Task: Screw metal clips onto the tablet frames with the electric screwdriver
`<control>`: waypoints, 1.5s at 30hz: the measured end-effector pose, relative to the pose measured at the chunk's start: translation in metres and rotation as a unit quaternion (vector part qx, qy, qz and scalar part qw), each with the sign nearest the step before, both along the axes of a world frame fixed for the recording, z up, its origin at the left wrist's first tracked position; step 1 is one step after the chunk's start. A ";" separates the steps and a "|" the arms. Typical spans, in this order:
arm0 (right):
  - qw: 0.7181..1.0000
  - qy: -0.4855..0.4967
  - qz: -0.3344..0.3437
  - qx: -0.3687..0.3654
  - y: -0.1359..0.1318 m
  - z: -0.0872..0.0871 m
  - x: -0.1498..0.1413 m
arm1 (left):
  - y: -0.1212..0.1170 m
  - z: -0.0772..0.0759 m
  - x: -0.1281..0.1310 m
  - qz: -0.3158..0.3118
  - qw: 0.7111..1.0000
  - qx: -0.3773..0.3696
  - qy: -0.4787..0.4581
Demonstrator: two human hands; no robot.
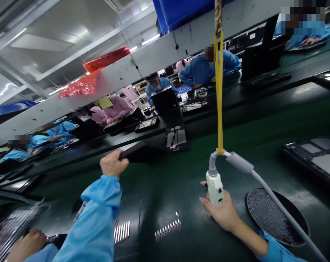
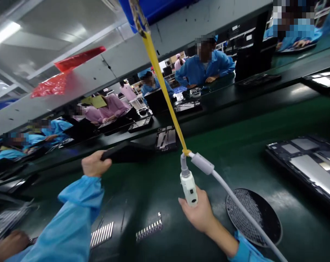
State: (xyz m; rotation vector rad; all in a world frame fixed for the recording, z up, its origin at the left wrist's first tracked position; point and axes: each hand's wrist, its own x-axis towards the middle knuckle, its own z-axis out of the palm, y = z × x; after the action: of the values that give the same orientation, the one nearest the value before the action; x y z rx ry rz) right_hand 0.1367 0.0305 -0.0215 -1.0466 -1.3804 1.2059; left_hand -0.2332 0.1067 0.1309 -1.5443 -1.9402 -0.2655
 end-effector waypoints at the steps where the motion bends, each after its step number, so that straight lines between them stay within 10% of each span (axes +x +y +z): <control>1: 1.000 0.002 0.003 -0.001 0.000 0.002 0.000 | -0.014 0.006 0.003 -0.034 0.998 0.059 -0.004; 4: 1.000 0.005 0.006 0.000 0.000 0.007 0.000 | -0.058 0.018 0.025 -0.190 0.963 0.192 0.010; 8: 1.000 0.007 0.015 0.011 -0.002 0.023 0.006 | -0.106 0.011 0.074 -0.313 0.933 0.175 0.011; 17: 0.987 0.046 -0.121 0.094 0.019 0.070 0.086 | -0.178 -0.086 0.164 -0.519 0.850 -0.053 -0.074; 25: 0.970 0.119 -0.186 0.103 0.035 0.048 0.128 | -0.195 -0.123 0.222 -0.562 0.814 -0.129 0.072; 34: 0.971 0.084 -0.214 0.070 0.050 0.046 0.118 | -0.176 -0.136 0.304 -0.535 0.827 -0.153 -0.084; 45: 0.975 0.065 -0.204 0.054 0.051 0.041 0.115 | -0.177 -0.152 0.317 -0.563 0.799 -0.102 -0.185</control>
State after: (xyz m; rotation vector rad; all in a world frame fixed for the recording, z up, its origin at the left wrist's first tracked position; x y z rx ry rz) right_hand 0.2519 0.0813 0.0192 -1.0888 -1.0529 0.8686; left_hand 0.0835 -0.0699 -0.0215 -2.8188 -1.0307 -0.9205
